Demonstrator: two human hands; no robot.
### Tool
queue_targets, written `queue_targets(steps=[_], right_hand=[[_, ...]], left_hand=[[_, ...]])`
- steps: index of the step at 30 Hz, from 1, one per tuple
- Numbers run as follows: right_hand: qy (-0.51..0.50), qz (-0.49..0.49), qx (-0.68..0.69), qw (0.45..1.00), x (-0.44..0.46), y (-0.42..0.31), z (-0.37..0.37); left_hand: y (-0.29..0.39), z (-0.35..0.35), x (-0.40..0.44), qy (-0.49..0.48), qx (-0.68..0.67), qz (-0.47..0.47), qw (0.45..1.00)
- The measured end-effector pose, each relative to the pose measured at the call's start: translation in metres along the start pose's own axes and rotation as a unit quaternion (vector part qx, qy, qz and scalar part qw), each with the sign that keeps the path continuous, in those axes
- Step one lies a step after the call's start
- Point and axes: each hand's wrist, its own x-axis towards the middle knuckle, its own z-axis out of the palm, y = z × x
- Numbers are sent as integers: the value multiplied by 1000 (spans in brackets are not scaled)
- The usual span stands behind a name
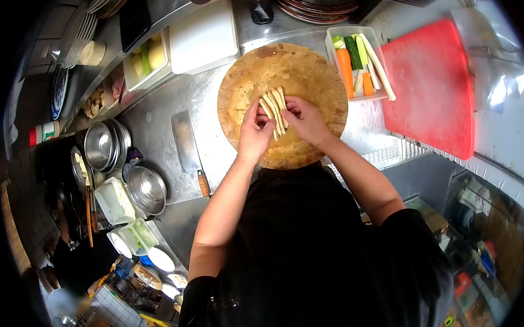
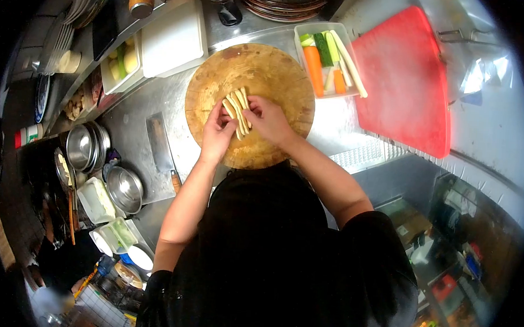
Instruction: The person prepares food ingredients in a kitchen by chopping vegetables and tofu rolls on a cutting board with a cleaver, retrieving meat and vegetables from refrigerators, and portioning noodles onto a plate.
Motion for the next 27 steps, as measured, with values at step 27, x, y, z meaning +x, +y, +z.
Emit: queue_targets(steps=[27], right_hand=[[-39, 92, 132, 986, -1, 6, -3]], left_hand=[[26, 8, -7, -3, 295, 130, 947]])
